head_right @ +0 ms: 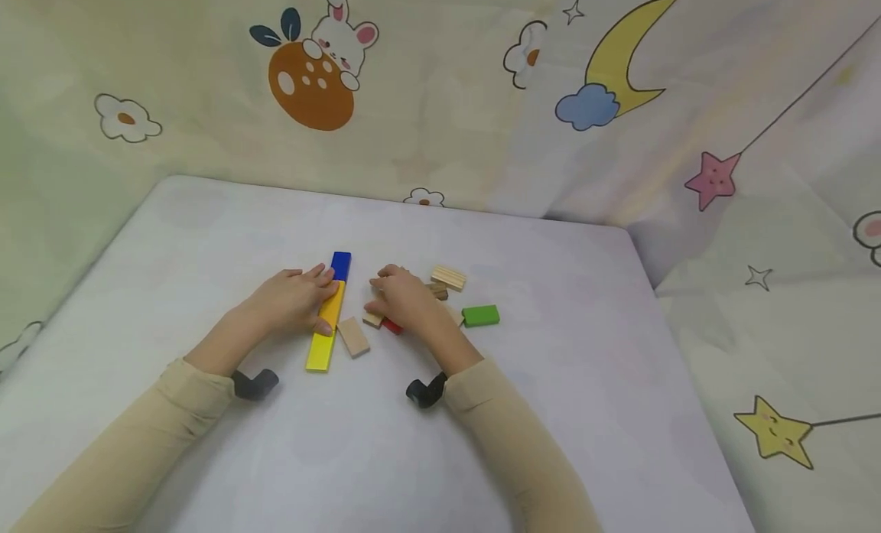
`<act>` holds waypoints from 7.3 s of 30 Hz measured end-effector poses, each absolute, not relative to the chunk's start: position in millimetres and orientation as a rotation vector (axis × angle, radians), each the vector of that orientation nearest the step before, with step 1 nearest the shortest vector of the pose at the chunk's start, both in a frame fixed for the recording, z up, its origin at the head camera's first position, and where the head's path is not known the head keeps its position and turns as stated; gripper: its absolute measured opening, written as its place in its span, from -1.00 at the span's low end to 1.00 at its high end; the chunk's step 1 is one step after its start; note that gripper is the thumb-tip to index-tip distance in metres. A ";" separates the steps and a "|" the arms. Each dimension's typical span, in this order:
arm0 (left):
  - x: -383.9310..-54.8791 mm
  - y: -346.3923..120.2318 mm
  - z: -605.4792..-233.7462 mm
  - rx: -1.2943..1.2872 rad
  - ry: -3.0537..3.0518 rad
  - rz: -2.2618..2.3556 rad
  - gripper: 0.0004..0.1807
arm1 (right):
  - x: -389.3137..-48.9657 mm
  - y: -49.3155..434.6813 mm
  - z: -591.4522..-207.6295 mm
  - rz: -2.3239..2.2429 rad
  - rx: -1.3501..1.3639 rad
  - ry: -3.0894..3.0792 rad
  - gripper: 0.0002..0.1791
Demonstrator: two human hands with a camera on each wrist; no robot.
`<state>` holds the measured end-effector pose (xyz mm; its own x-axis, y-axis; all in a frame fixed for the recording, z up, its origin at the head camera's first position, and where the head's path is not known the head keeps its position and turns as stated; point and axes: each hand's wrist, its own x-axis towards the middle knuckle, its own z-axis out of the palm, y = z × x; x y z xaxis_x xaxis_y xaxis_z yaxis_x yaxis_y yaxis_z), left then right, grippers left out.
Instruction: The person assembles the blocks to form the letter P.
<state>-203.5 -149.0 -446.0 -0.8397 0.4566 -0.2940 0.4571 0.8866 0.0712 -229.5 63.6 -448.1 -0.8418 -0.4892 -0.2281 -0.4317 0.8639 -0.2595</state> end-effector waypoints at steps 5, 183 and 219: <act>-201.7 -150.7 -443.1 0.687 2.755 0.017 0.00 | -213.6 67.3 -450.6 -0.210 -0.715 2.774 -0.32; -256.0 -174.3 -462.7 0.728 2.685 0.341 0.02 | -291.0 63.8 -443.9 -0.543 -0.737 2.672 -0.46; -254.6 -170.5 -453.2 0.692 2.637 0.400 -0.05 | -249.0 112.1 -446.9 -0.391 -0.750 2.626 -0.30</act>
<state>-254.6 -170.5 -453.2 -0.8047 0.5180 -0.2900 0.4086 0.8377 0.3623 -249.0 112.1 -446.9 -0.7850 -0.5519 -0.2814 -0.4460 0.8188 -0.3615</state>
